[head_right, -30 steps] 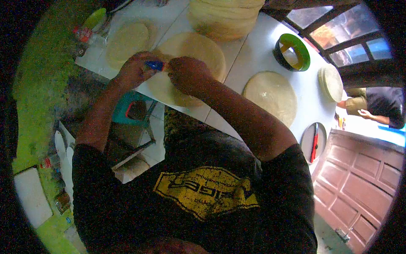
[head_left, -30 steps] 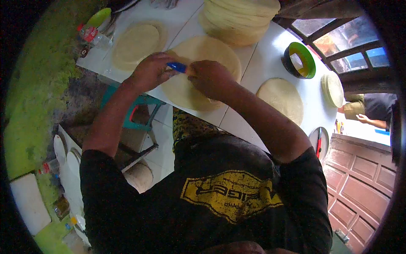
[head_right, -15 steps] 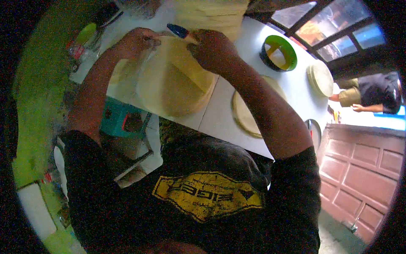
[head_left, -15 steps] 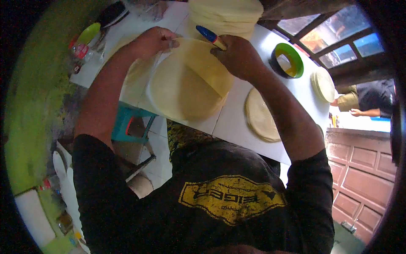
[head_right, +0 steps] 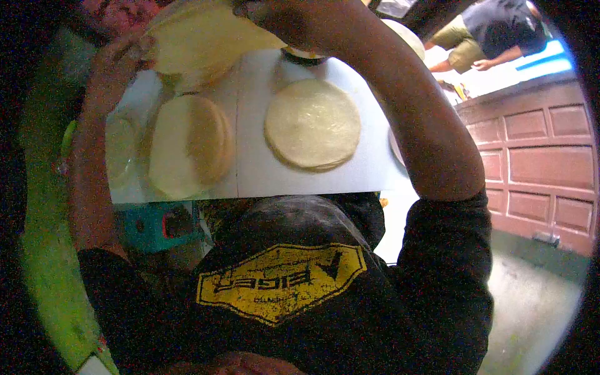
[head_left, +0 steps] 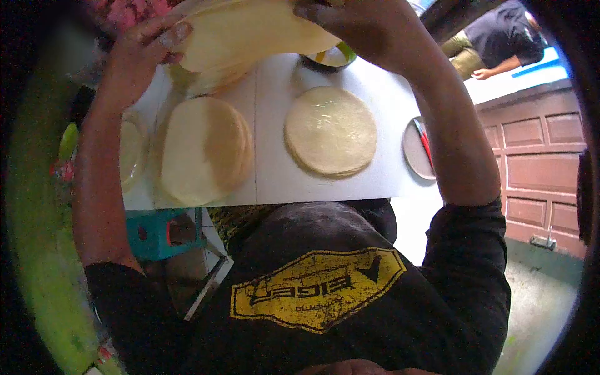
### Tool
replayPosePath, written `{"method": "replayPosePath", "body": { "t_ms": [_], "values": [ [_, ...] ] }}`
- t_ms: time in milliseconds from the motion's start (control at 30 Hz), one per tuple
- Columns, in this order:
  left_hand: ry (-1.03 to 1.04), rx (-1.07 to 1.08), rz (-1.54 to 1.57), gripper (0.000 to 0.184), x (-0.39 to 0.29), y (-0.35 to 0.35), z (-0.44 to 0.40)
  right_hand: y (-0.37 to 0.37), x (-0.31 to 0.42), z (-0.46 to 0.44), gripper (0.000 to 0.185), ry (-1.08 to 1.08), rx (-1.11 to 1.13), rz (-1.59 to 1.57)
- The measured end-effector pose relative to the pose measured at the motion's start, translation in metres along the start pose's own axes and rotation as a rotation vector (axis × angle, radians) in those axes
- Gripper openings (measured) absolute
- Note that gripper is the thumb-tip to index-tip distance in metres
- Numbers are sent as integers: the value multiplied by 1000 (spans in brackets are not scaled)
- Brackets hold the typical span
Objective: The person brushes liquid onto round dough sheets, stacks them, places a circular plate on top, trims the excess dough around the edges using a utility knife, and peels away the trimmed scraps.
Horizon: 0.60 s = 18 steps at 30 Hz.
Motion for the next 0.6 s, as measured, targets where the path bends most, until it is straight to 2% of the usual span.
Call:
{"method": "replayPosePath", "body": {
  "t_ms": [33, 100, 133, 167, 233, 267, 400, 500, 567, 600],
  "values": [
    [-1, -47, 76, 44, -4, 15, 1, -2, -10, 2, 36, 73, -21, 35],
    [-2, -82, 152, 44, -7, 45, -4, 8, -66, -2, 35, -471, -287, -11],
    [0, -36, 215, 41, -8, 63, -6, 7, -76, 5, 34, -332, -213, 13],
    [0, 7, 279, 39, -7, 82, -5, 7, -88, 7, 34, -327, -213, 11],
    [-45, 43, 372, 39, 0, 119, -7, 12, -111, 10, 30, -163, 68, -38],
    [-88, 73, 467, 40, 3, 137, -9, 27, -134, 3, 28, -147, 49, -157],
    [-130, 82, 468, 38, 6, 179, -21, 38, -179, -16, 27, 0, 120, -204],
    [-21, 99, 405, 35, -4, 187, -29, 34, -193, -17, 26, 7, 48, -199],
    [193, 44, -62, 29, -16, 191, -18, 39, -201, -7, 23, 19, 32, -168],
    [195, 47, -63, 29, -11, 199, -10, 49, -211, -1, 23, -23, -8, -127]
  ]
}}
Point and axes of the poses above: each hand's wrist, its own z-axis away from the middle knuckle, its own y-axis out of the palm, x = y × z, the point moved 2 cm from there along -z, towards the middle knuckle, and after that the axes turned 14 degrees about y, right-handed, at the moved point
